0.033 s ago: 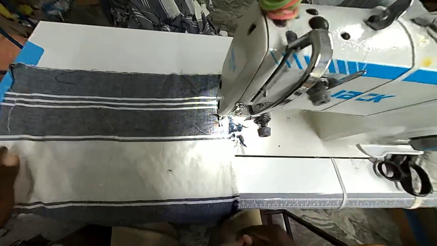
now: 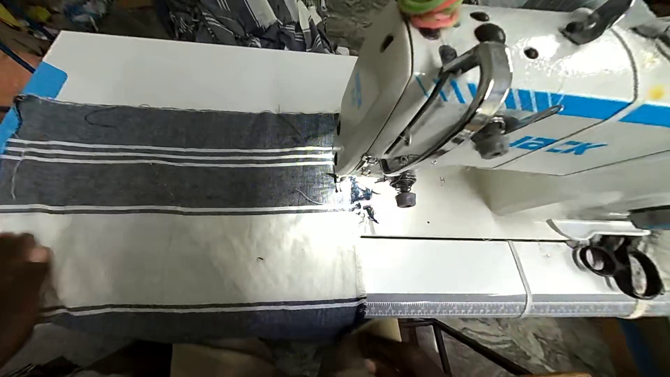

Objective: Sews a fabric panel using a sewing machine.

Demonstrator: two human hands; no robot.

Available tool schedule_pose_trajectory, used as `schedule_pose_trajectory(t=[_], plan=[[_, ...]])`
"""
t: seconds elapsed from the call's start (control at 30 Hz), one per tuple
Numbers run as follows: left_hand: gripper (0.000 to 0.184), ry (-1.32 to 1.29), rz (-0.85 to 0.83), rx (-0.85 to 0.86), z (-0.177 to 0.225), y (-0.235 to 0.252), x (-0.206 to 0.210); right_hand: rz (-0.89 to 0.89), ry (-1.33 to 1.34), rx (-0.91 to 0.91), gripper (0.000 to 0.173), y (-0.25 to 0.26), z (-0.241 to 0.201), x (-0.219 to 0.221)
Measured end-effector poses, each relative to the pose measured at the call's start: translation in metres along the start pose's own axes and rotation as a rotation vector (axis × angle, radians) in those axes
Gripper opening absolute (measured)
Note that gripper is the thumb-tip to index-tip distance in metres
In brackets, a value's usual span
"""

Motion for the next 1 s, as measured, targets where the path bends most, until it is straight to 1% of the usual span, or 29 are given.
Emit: schedule_pose_trajectory(t=[0.03,0.07,0.1,0.17,0.2,0.23,0.27,0.3,0.33,0.37,0.5,0.6,0.63,0.7,0.73,0.8,0.87,0.9,1.0], plan=[[0.066,0.062,0.001,0.046,-0.019,0.001,0.008,0.037,0.01,0.042,0.038,0.01,0.012,0.012],[0.077,0.102,0.026,0.086,-0.035,0.003,0.017,0.121,0.096,0.042,0.04,0.024,0.02,0.023],[0.083,0.116,0.063,0.118,-0.048,0.004,0.024,0.175,0.238,0.036,0.037,0.039,0.021,0.03],[0.088,0.139,0.093,0.137,-0.065,0.002,0.03,0.134,0.475,0.15,0.032,0.053,0.017,0.034],[0.09,0.157,0.098,0.156,-0.069,0.002,0.031,0.108,0.521,0.207,0.028,0.053,0.013,0.037],[0.093,0.166,0.105,0.177,-0.069,0.007,0.032,0.096,0.52,0.214,0.021,0.051,0.011,0.041],[0.096,0.181,0.109,0.185,-0.069,0.013,0.033,0.1,0.519,0.153,0.011,0.045,0.009,0.046],[0.098,0.197,0.114,0.185,-0.071,0.018,0.035,0.13,0.527,0.049,0.007,0.038,0.008,0.053],[0.099,0.208,0.117,0.185,-0.074,0.024,0.036,0.191,0.524,-0.021,0.008,0.03,0.006,0.061],[0.1,0.214,0.114,0.178,-0.075,0.03,0.038,0.267,0.517,-0.041,0.011,0.022,0.003,0.069],[0.103,0.257,0.062,0.134,-0.057,0.053,0.039,0.514,0.48,-0.016,0.017,0.004,-0.009,0.09],[0.103,0.238,0.055,0.113,-0.049,0.068,0.041,0.644,0.408,-0.055,0.015,0.004,-0.018,0.094],[0.102,0.221,0.053,0.115,-0.046,0.072,0.042,0.677,0.374,-0.106,0.02,0.005,-0.019,0.093],[0.1,0.19,0.051,0.135,-0.041,0.081,0.043,0.706,0.298,-0.192,0.043,0.008,-0.023,0.09],[0.1,0.187,0.051,0.143,-0.041,0.087,0.045,0.717,0.224,-0.213,0.047,0.01,-0.027,0.087],[0.101,0.204,0.055,0.133,-0.037,0.099,0.048,0.713,0.011,-0.253,0.04,0.016,-0.037,0.076],[0.101,0.201,0.058,0.118,-0.036,0.112,0.052,0.708,-0.195,-0.256,0.033,0.022,-0.053,0.062],[0.101,0.193,0.053,0.115,-0.033,0.118,0.053,0.701,-0.269,-0.24,0.032,0.024,-0.062,0.055],[0.113,0.205,0.01,0.138,-0.024,0.139,0.053,0.69,-0.443,-0.204,0.032,0.037,-0.082,0.041]])
Point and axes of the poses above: each hand's wrist, its own y-axis towards the middle knuckle, its own x-axis out of the palm, z = x × y, the point moved 1 cm from there along y, towards the middle knuckle, and after that the axes turned 6 degrees about z, right-handed, at the moved point
